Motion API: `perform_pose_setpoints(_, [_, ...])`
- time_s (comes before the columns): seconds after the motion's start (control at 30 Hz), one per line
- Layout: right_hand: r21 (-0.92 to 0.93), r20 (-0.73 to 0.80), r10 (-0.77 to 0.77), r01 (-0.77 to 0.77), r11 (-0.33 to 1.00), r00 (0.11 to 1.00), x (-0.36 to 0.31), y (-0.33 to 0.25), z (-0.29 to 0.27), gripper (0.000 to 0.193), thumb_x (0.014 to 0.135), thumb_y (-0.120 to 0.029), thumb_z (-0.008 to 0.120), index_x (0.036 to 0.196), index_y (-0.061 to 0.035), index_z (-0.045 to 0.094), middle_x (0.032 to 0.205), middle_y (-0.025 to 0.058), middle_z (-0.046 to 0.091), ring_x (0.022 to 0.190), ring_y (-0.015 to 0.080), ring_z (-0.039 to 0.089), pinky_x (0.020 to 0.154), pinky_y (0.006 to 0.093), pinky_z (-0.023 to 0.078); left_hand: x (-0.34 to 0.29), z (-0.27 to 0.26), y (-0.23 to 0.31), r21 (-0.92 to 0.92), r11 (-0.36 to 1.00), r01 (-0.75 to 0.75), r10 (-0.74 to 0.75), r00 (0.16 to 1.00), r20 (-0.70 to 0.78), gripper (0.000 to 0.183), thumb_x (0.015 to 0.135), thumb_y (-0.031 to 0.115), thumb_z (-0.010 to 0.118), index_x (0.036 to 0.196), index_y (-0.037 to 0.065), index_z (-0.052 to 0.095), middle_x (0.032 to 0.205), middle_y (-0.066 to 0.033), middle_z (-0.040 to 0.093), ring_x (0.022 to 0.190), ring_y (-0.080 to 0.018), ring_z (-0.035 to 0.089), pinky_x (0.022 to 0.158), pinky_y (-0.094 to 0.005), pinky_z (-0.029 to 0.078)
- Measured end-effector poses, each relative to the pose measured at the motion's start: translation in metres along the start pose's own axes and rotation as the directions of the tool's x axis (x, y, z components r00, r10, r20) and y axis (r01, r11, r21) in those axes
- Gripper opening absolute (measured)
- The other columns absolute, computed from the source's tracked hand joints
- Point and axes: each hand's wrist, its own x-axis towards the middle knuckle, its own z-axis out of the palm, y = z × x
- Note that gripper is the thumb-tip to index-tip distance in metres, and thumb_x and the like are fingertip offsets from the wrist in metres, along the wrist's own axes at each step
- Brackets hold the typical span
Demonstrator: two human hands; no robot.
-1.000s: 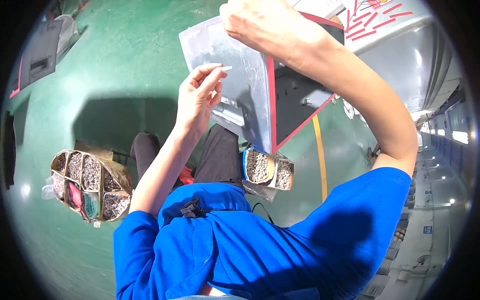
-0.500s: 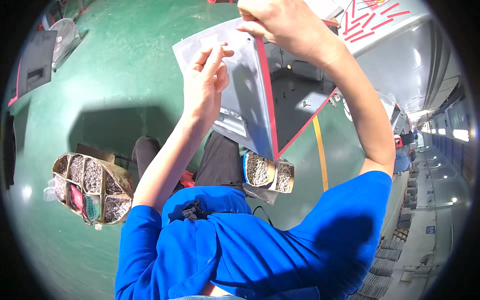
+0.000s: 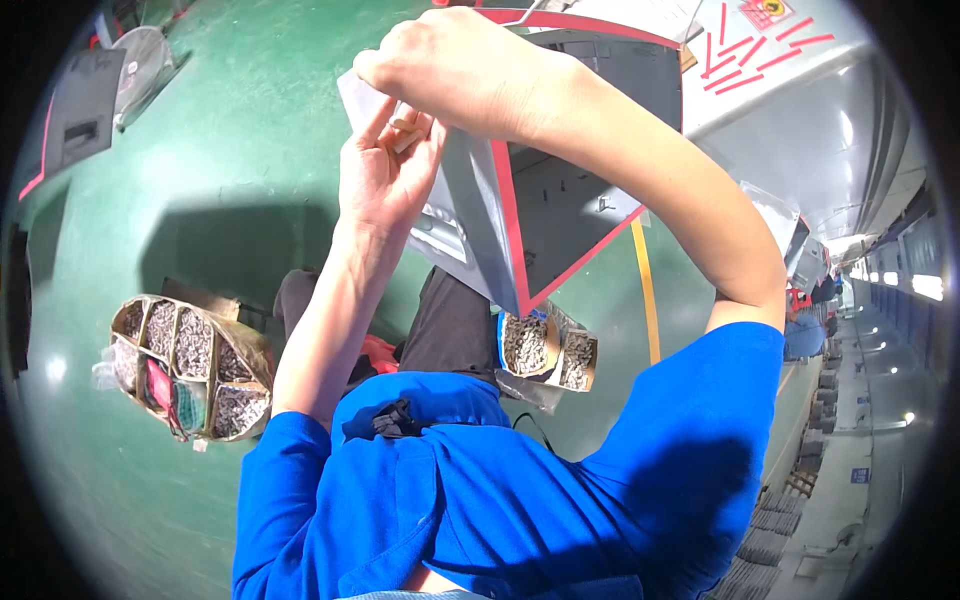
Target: Manually inserting and tightening screws on the corners of small metal enclosures.
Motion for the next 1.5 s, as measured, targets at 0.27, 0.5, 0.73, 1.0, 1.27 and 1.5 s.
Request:
perform_pose_setpoints(0.27, [0.426, 0.056, -0.039, 0.011, 0.904, 0.998, 0.036, -0.002, 0.001, 0.015, 0.07, -0.007, 0.067, 0.083, -0.0039, 0.062, 0.083, 0.009, 0.062, 0.077, 0.0271, 0.062, 0.069, 0.0364, 0.049, -0.008, 0.0, 0.038, -0.093, 0.995, -0.028, 0.049, 0.973, 0.227, 0.04, 0.101, 0.031, 0.032, 0.118, 0.001, 0.051, 0.116, -0.0113, 0.055, 0.109, -0.0219, 0.05, 0.098, -0.0397, 0.04])
perform_pose_setpoints(0.5, [0.491, 0.078, -0.143, 0.087, 0.867, 0.987, 0.059, -0.016, 0.009, 0.017, 0.071, -0.006, 0.067, 0.087, -0.0037, 0.061, 0.078, 0.0076, 0.06, 0.076, 0.0233, 0.061, 0.069, 0.0343, 0.049, -0.002, -0.009, 0.063, -0.189, 0.981, 0.031, 0.042, 0.928, 0.37, 0.04, 0.1, 0.023, 0.029, 0.132, 0.002, 0.043, 0.13, -0.016, 0.049, 0.119, -0.027, 0.048, 0.105, -0.0392, 0.037])
perform_pose_setpoints(0.73, [0.936, 0.034, 0.25, -0.119, 0.332, 0.968, -0.023, -0.023, -0.032, 0.008, 0.08, -0.004, 0.064, 0.085, 0.0013, 0.066, 0.074, 0.0087, 0.063, 0.064, 0.0129, 0.059, 0.058, 0.0257, 0.047, 0.014, -0.032, 0.099, -0.101, 0.995, 0.02, 0.008, 0.963, 0.268, 0.035, 0.094, 0.013, 0.034, 0.114, -0.009, 0.052, 0.126, -0.025, 0.051, 0.122, -0.0363, 0.044, 0.108, -0.0499, 0.032])
perform_pose_setpoints(1.0, [0.381, 0.881, 0.337, -0.92, -0.094, 0.331, -0.305, -0.17, 0.182, 0.016, 0.075, -0.013, 0.068, 0.085, 0.0006, 0.069, 0.073, 0.0103, 0.067, 0.06, 0.0129, 0.062, 0.053, 0.0255, 0.051, 0.017, -0.032, 0.113, -0.063, 0.998, 0.022, -0.008, 0.976, 0.219, 0.035, 0.099, 0.018, 0.027, 0.108, -0.007, 0.049, 0.117, -0.0226, 0.055, 0.116, -0.0356, 0.049, 0.101, -0.0488, 0.04])
perform_pose_setpoints(1.27, [0.275, 0.558, 0.808, -0.961, 0.036, 0.19, -0.369, -0.291, 0.31, 0.029, 0.072, -0.01, 0.058, 0.1, -0.0048, 0.053, 0.099, 0.0249, 0.052, 0.097, 0.0443, 0.054, 0.08, 0.0487, 0.045, -0.006, -0.027, 0.106, -0.093, 0.99, -0.109, 0.119, 0.987, 0.11, 0.036, 0.098, 0.018, 0.031, 0.116, -0.007, 0.05, 0.124, -0.0215, 0.053, 0.119, -0.0354, 0.048, 0.104, -0.0479, 0.039])
perform_pose_setpoints(1.5, [0.257, 0.603, 0.713, -0.933, 0.253, 0.359, -0.37, -0.279, 0.315, 0.016, 0.074, -0.007, 0.059, 0.087, -0.0024, 0.052, 0.082, 0.0228, 0.056, 0.08, 0.0417, 0.058, 0.067, 0.0482, 0.047, -0.031, -0.033, 0.09, -0.032, 0.998, -0.059, 0.063, 0.987, 0.147, 0.041, 0.099, 0.024, 0.029, 0.124, -0.002, 0.051, 0.134, -0.0148, 0.049, 0.127, -0.0325, 0.042, 0.107, -0.045, 0.034])
